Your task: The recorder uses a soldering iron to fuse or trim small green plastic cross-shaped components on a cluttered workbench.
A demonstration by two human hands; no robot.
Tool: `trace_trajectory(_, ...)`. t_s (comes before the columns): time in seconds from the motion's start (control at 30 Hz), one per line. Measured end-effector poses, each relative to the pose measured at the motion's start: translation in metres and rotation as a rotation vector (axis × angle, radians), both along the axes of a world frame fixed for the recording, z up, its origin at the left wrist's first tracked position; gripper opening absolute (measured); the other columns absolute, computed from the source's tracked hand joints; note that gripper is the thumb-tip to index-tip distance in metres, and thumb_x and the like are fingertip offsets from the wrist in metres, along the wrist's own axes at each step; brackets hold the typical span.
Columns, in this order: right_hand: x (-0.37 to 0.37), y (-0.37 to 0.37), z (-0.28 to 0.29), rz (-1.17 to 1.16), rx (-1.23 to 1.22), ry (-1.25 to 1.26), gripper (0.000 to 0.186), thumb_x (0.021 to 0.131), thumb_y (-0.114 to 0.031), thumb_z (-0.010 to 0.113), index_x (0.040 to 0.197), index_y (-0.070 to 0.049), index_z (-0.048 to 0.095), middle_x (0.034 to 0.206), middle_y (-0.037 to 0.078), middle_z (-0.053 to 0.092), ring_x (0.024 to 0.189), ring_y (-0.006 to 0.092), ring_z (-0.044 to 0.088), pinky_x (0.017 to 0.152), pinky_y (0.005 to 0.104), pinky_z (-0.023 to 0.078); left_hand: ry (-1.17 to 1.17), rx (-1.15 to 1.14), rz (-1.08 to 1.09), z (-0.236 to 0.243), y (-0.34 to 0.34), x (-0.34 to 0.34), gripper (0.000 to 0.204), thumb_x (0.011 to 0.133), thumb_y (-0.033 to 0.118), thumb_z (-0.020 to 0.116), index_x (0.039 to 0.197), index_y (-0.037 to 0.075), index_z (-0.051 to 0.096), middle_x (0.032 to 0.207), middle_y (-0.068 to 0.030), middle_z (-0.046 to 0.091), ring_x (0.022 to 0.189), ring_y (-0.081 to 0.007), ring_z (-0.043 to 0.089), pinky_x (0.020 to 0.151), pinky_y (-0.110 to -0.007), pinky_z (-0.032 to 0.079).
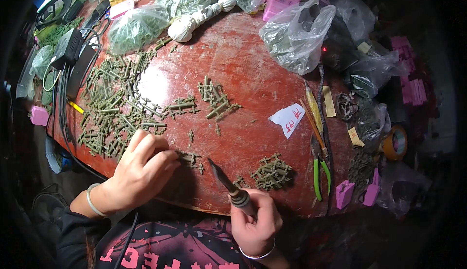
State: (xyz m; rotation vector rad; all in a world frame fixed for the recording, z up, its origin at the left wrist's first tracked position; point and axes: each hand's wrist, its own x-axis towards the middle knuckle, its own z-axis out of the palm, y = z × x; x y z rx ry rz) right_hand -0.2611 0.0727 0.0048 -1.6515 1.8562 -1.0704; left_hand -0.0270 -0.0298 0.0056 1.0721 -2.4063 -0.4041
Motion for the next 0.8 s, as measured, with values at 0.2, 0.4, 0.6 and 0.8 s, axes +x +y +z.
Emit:
trace_trajectory(0.2,0.022,-0.020,-0.007,0.046,0.010,-0.028,0.028,0.082,0.000,0.079,0.102,0.000,0.061,0.088,0.013,0.070,0.066,0.0290,0.069,0.057,0.0367,0.053,0.071,0.079,0.033,-0.001,0.007,0.006,0.028,0.073,-0.002,0.078,0.098,0.002,0.064,0.096,-0.0116,0.057,0.085,-0.0293,0.053,0.074,-0.039,0.047)
trace_trajectory(0.4,0.037,-0.034,-0.006,0.125,0.089,0.069,0.029,0.083,-0.002,0.079,0.104,0.000,0.058,0.087,0.015,0.065,0.071,0.0359,0.067,0.060,0.0413,0.053,0.087,0.020,0.098,-0.009,0.009,0.005,0.029,0.071,-0.004,0.077,0.094,0.002,0.061,0.094,-0.0114,0.058,0.080,-0.0297,0.055,0.072,-0.039,0.047)
trace_trajectory(0.6,0.037,-0.047,-0.009,0.177,-0.009,0.147,0.029,0.083,0.004,0.077,0.104,0.001,0.056,0.076,0.006,0.064,0.057,0.0089,0.055,0.046,0.0253,0.041,0.177,-0.013,0.111,-0.014,0.005,0.009,0.032,0.068,-0.009,0.076,0.094,0.002,0.061,0.089,-0.0108,0.062,0.072,-0.0287,0.058,0.064,-0.038,0.048)
trace_trajectory(0.8,0.041,-0.061,-0.005,0.291,-0.064,0.151,0.027,0.083,0.005,0.076,0.102,0.000,0.057,0.077,0.005,0.061,0.052,0.0084,0.048,0.047,0.0266,0.039,0.229,-0.046,0.093,-0.017,0.005,0.011,0.034,0.069,-0.010,0.077,0.098,0.001,0.063,0.090,-0.0114,0.065,0.072,-0.0278,0.060,0.063,-0.037,0.049)
